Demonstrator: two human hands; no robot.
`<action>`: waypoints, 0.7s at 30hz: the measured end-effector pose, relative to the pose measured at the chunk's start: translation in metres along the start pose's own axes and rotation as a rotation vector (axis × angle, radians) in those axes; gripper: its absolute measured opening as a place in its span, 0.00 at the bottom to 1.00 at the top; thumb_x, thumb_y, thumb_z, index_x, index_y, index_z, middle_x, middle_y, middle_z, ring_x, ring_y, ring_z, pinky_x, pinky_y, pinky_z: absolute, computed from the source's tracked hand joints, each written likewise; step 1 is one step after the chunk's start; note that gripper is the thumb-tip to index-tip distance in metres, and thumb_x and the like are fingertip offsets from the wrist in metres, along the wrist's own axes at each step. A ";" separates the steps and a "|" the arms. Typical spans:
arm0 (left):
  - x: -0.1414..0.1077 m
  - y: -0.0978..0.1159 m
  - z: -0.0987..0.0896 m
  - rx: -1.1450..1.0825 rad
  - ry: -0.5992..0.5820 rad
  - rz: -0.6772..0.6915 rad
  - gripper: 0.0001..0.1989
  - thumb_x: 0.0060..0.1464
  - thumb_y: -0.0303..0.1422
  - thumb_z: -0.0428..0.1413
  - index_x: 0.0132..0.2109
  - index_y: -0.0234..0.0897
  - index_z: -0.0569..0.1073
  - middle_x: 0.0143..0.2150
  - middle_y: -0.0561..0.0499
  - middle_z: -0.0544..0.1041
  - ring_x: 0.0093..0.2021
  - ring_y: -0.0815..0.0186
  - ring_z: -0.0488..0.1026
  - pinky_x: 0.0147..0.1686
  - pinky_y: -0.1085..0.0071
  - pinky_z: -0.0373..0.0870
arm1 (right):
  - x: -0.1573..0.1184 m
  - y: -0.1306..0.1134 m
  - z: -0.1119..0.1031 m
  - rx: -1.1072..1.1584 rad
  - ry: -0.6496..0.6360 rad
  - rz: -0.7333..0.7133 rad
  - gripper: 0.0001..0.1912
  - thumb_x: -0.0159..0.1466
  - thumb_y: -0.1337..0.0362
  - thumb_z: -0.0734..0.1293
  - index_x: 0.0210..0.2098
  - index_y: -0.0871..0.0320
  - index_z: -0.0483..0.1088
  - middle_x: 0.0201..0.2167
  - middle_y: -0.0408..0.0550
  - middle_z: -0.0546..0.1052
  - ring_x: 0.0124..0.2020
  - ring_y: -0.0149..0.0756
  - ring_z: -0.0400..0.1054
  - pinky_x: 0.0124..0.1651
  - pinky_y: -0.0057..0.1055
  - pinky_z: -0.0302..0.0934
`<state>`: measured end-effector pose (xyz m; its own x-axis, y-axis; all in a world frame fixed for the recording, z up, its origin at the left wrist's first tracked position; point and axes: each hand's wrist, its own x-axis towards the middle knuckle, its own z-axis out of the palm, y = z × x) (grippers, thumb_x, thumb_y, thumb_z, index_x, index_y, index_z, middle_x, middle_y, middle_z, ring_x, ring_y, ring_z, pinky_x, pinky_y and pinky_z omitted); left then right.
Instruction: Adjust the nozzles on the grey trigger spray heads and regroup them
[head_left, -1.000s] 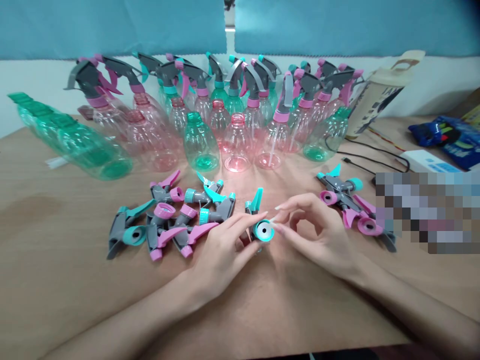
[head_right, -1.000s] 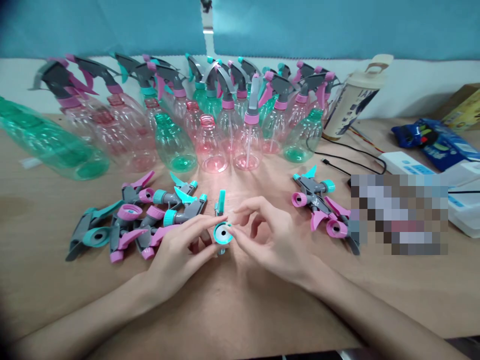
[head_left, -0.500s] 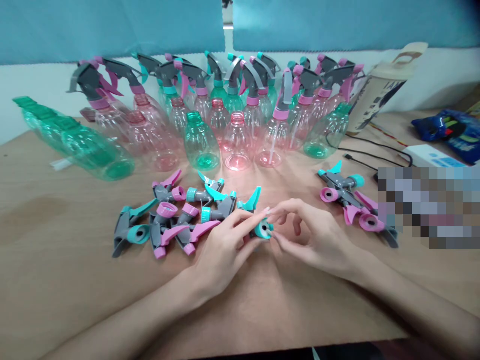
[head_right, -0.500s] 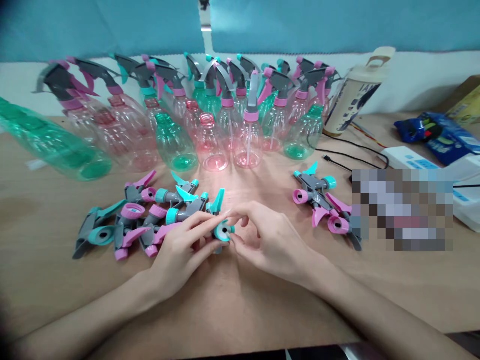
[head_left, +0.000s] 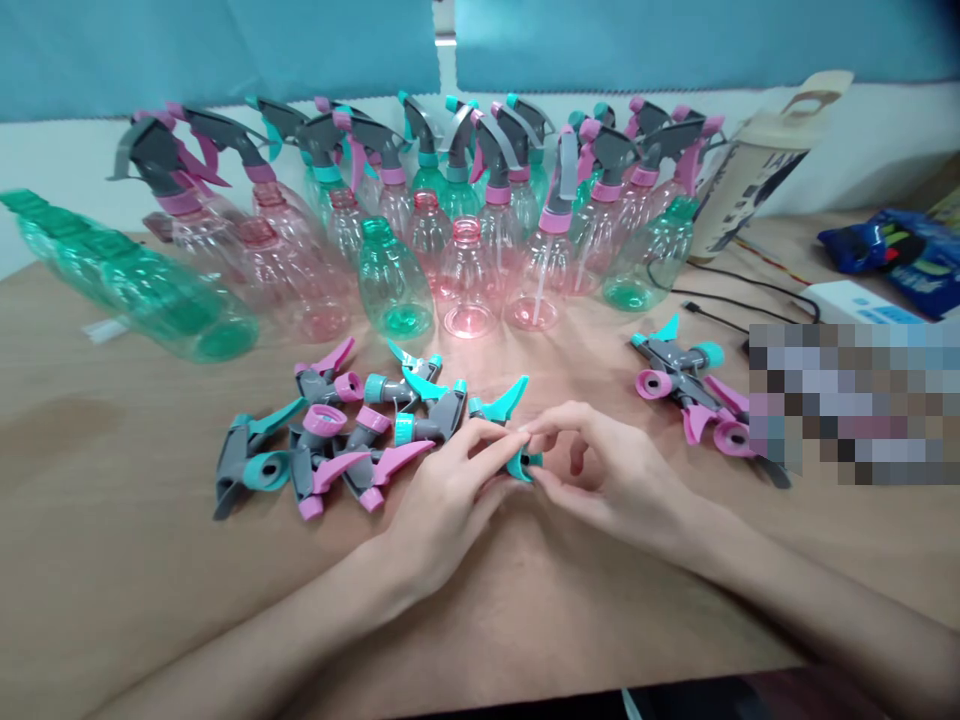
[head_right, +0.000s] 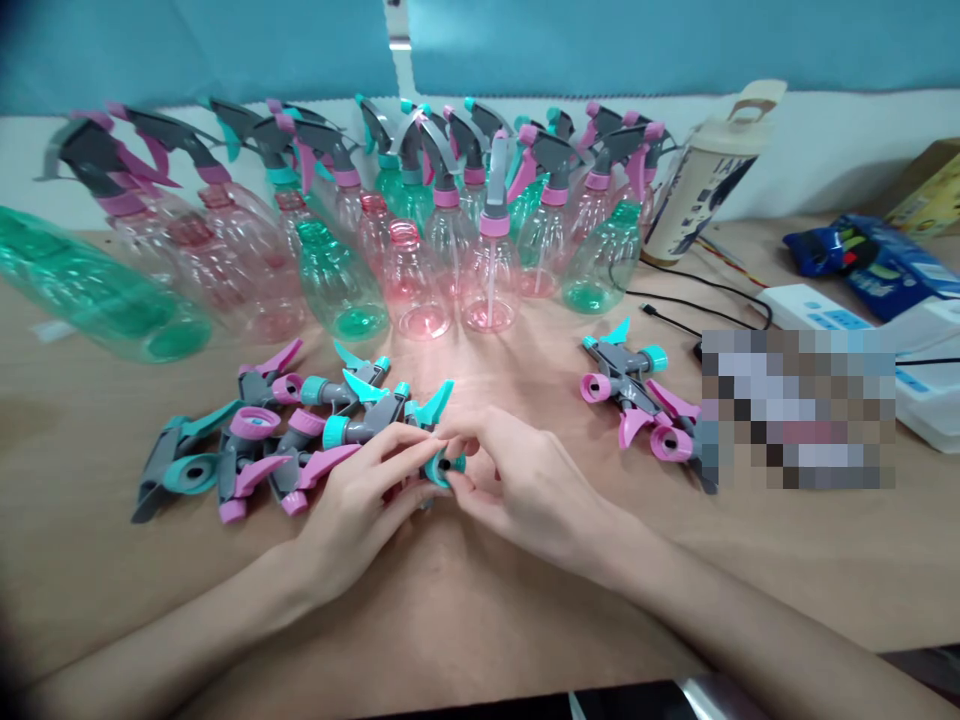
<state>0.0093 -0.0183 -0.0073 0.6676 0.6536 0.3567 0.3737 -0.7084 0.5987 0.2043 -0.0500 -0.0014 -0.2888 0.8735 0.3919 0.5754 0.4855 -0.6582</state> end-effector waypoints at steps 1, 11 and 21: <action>0.001 0.000 0.000 -0.004 -0.004 -0.004 0.25 0.56 0.19 0.53 0.58 0.45 0.64 0.48 0.50 0.69 0.45 0.65 0.70 0.43 0.68 0.73 | 0.000 0.000 0.001 0.006 0.002 0.010 0.20 0.58 0.70 0.67 0.48 0.50 0.61 0.36 0.41 0.73 0.26 0.27 0.67 0.26 0.25 0.60; 0.002 0.003 -0.003 0.012 -0.004 -0.047 0.25 0.58 0.24 0.54 0.60 0.44 0.61 0.49 0.50 0.69 0.44 0.66 0.71 0.44 0.68 0.72 | -0.001 0.000 -0.003 0.044 0.050 -0.001 0.16 0.60 0.68 0.67 0.46 0.53 0.61 0.34 0.41 0.72 0.25 0.25 0.66 0.29 0.24 0.63; 0.001 0.002 -0.002 -0.037 -0.001 -0.060 0.23 0.56 0.20 0.54 0.55 0.45 0.66 0.47 0.52 0.69 0.40 0.68 0.72 0.40 0.71 0.73 | -0.003 0.000 0.002 0.087 0.049 0.059 0.16 0.58 0.72 0.68 0.43 0.53 0.63 0.33 0.38 0.72 0.21 0.23 0.64 0.24 0.23 0.61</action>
<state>0.0092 -0.0184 -0.0039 0.6452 0.6941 0.3192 0.3886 -0.6579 0.6451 0.2036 -0.0526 -0.0033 -0.2179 0.8988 0.3803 0.5212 0.4366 -0.7333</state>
